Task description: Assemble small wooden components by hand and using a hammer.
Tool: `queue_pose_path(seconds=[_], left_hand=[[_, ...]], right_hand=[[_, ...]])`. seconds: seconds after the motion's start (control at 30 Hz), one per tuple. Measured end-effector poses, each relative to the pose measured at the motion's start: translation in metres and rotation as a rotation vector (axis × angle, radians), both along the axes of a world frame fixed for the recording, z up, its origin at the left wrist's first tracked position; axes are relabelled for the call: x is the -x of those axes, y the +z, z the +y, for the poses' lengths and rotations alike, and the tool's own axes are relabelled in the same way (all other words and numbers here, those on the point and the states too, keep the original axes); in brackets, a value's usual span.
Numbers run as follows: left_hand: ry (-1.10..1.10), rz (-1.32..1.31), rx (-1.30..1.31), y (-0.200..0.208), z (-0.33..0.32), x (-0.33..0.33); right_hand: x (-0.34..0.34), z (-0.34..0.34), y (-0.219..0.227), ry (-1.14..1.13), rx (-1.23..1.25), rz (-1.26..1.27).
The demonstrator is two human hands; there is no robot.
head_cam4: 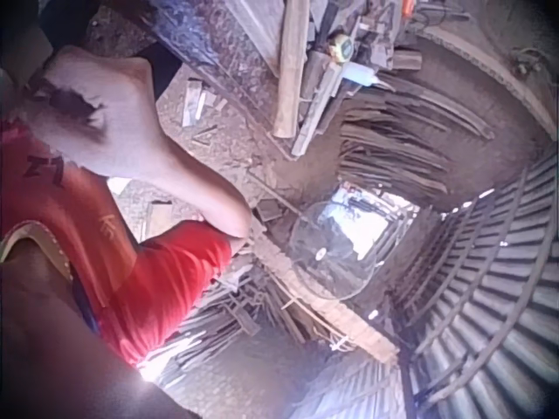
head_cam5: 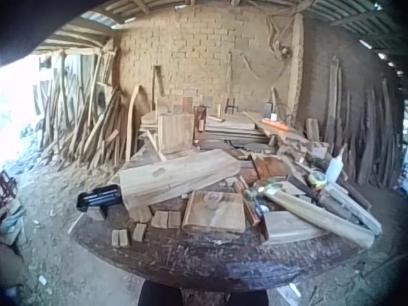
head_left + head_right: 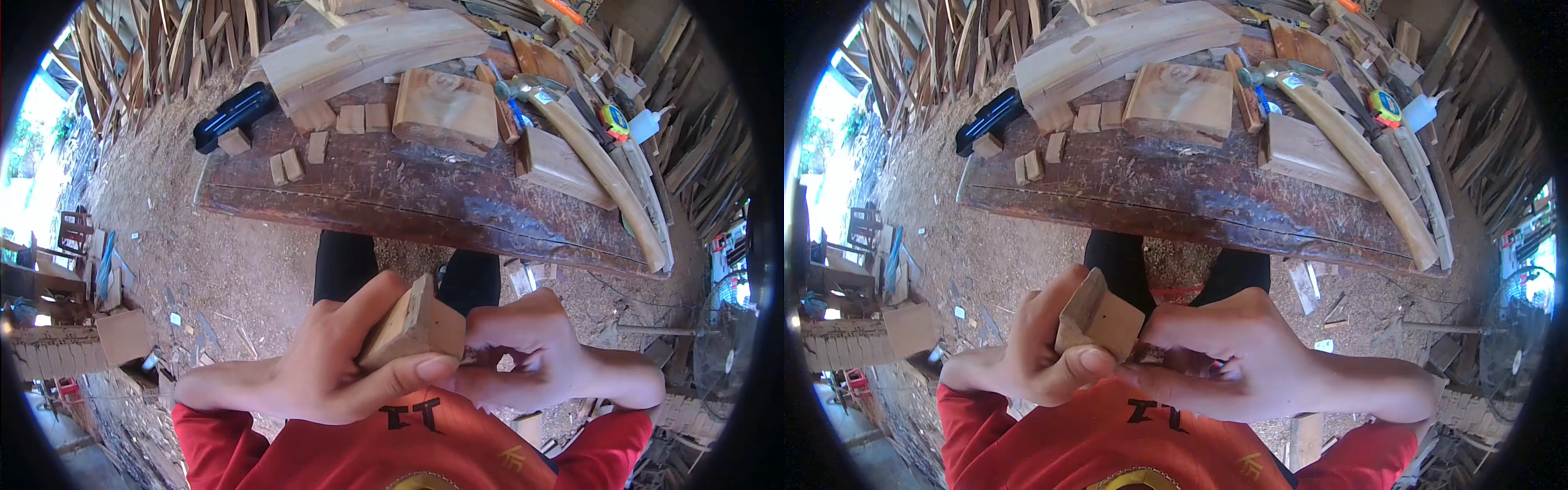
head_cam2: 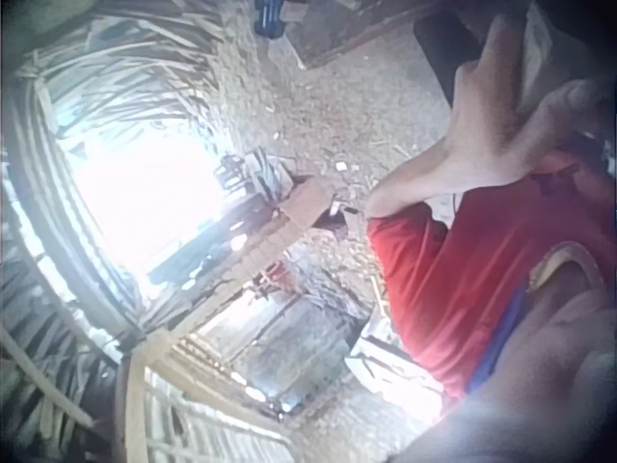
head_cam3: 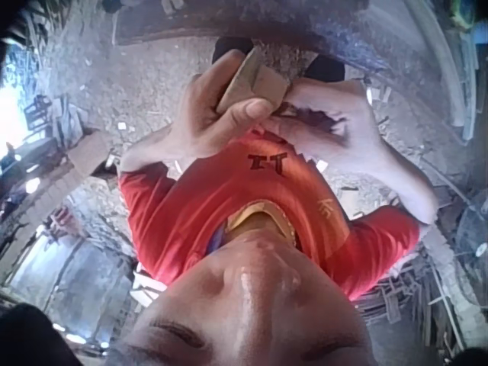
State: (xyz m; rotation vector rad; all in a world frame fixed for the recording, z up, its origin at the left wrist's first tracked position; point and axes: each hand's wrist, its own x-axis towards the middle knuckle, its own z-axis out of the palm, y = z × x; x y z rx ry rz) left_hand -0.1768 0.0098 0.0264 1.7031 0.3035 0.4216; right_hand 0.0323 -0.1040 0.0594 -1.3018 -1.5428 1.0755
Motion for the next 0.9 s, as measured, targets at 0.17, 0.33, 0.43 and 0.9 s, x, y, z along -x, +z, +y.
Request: queue_pose_path(seconds=[0.17, 0.33, 0.43, 0.9], left_hand=[[0.058, -0.073, -0.147, -0.005, 0.000, -0.002], [0.046, -0.078, -0.240, -0.002, 0.001, -0.004], [0.074, -0.145, -0.150, -0.004, 0.000, -0.004], [0.067, -0.126, -0.317, -0.002, 0.001, -0.003]], right_hand=[[-0.001, -0.006, -0.002, 0.146, -0.297, -0.544], [0.006, -0.009, -0.011, -0.008, -0.969, -1.116], [-0.003, -0.006, -0.012, 0.069, -0.734, -0.753], [0.004, -0.007, -0.011, -0.039, -1.113, -1.185]])
